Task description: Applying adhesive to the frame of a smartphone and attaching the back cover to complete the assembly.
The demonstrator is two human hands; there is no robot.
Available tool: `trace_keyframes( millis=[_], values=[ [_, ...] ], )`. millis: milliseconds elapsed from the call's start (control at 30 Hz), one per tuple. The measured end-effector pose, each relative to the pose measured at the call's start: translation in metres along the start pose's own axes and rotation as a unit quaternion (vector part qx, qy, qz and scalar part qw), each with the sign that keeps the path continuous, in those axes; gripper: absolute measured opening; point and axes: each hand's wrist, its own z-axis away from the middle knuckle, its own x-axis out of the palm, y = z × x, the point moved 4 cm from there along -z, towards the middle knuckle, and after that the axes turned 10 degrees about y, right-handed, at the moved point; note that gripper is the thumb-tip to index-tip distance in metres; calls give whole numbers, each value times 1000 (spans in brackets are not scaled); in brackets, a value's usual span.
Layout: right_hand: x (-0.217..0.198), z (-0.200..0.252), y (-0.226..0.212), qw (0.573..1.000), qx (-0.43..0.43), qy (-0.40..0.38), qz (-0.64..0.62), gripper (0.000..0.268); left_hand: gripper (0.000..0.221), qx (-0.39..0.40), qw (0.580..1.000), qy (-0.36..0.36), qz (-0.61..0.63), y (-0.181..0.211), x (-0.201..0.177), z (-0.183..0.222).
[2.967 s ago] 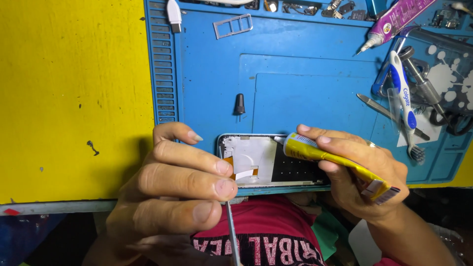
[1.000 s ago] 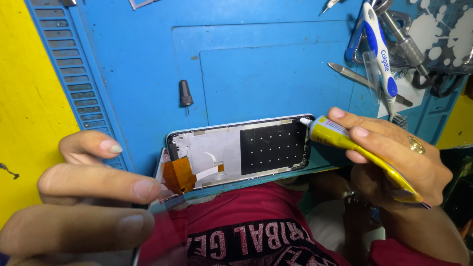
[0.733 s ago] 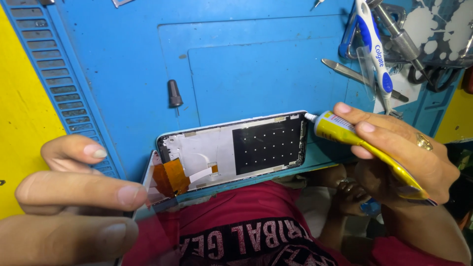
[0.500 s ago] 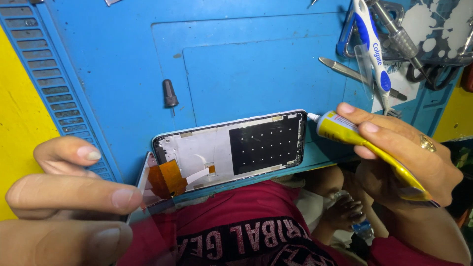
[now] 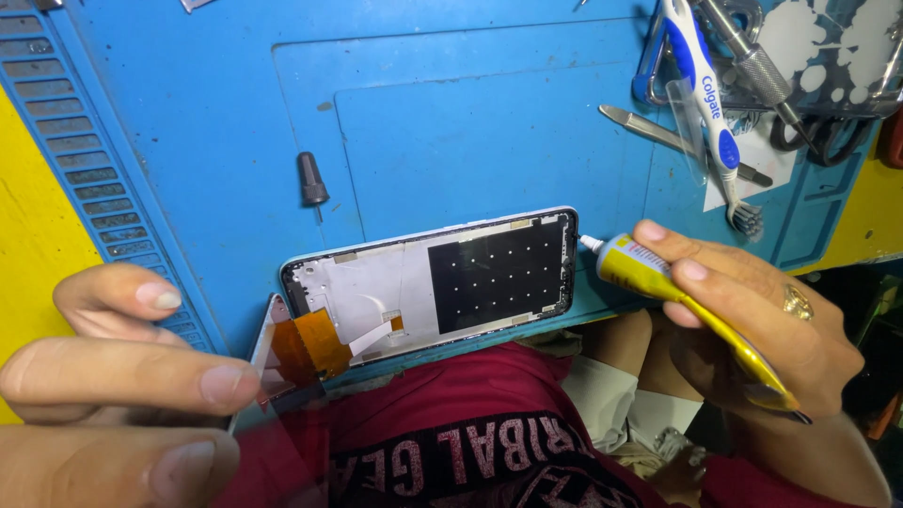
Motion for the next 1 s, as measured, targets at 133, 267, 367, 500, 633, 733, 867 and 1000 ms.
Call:
trace_keyframes(
  millis=[133, 267, 367, 500, 633, 733, 867, 1000],
  values=[
    [5, 2, 3, 999, -13, 37, -29, 39, 10, -17, 1000, 15, 10, -1, -1, 2],
    [4, -1, -10, 998, -54, 35, -27, 39, 6, -13, 999, -29, 23, -5, -7, -1],
    [3, 7, -2, 999, 18, 17, -47, 36, 10, 1, 999, 21, 34, -9, 0, 2],
    [6, 9, 15, 996, -78, -27, -39, 45, 22, -94, 994, 59, -10, 6, 0, 0],
    [19, 4, 8, 976, -202, 57, -52, 30, 21, -72, 997, -11, -27, 34, 15, -24],
    [27, 10, 16, 969, -166, 106, -150, 23, 12, -112, 990, -4, -85, 54, 32, -34],
    [29, 18, 56, 876, 15, 166, -453, 25, 70, -6, 980, -149, -131, 56, 43, -61],
    [16, 13, 74, 804, 55, 224, -548, 40, 68, 80, 953, -224, -187, 60, 66, -80]
  ],
)
